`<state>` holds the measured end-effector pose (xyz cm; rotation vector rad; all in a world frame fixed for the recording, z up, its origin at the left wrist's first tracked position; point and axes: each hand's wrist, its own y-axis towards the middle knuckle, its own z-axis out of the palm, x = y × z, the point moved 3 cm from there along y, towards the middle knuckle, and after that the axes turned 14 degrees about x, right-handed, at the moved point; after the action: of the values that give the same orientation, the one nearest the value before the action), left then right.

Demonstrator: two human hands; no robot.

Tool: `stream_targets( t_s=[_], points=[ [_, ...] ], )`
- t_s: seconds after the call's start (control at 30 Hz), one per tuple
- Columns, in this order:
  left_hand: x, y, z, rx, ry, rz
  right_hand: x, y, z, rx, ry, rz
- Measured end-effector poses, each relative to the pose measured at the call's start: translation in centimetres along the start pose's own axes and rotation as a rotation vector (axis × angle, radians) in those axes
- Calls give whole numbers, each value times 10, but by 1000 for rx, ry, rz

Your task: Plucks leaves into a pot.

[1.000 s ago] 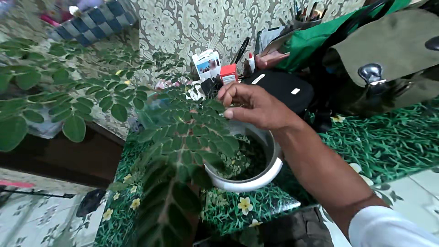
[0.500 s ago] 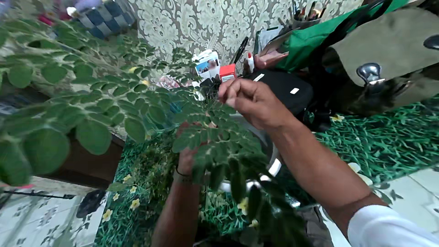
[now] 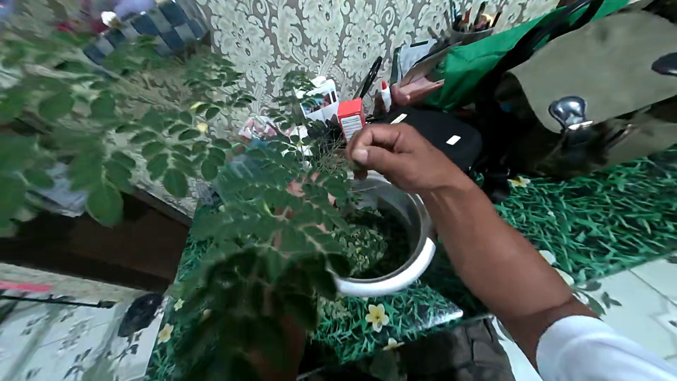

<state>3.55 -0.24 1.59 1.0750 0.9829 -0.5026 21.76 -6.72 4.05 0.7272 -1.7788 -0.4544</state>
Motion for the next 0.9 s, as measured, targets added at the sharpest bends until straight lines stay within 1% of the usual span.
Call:
stream_targets(
  t_s=[0.03,0.1,0.2,0.23,0.3,0.33,0.4,0.43,0.5,0.57,0.6,0.63,0.67,0.73,0.83,0.9],
  points=[
    [0,3,0,31,-1,34,1,-1,-3,-20,-7,-7],
    [0,6,2,56,-4,82,5,-3,-5,28,-68,-21],
    [0,2,-1,-7,22,32,13,-1,4,139,-121,-8],
    [5,-4,-9,-22,21,17,15,0,8,150,-126,9],
    [25,-19,-40,56,-69,24,16,1,13,150,-163,27],
    [30,-20,-46,39,-47,12,15,2,14,147,-196,33],
    [41,-22,-48,-88,-78,-33,14,3,15,113,-205,37],
    [44,-25,-50,-98,-126,-35,13,3,16,76,-162,19],
    [42,-30,-56,-25,-124,-28,12,2,15,-28,-20,-29],
    [26,-26,-45,-49,-142,-45,9,2,8,-114,62,-35],
    [18,-20,-37,-68,-109,-75,8,1,5,-134,68,-18],
    [10,-13,-27,-51,-54,-72,8,1,2,-129,50,4],
    [7,-9,-23,-3,-36,-48,7,0,0,-101,22,30],
    [3,-3,-13,21,-90,-26,3,-1,0,-6,-24,56],
    [5,3,-14,130,-133,-5,-1,2,2,168,-68,-5],
    [6,4,-15,164,-166,19,0,2,5,227,-42,-12]
  ],
)
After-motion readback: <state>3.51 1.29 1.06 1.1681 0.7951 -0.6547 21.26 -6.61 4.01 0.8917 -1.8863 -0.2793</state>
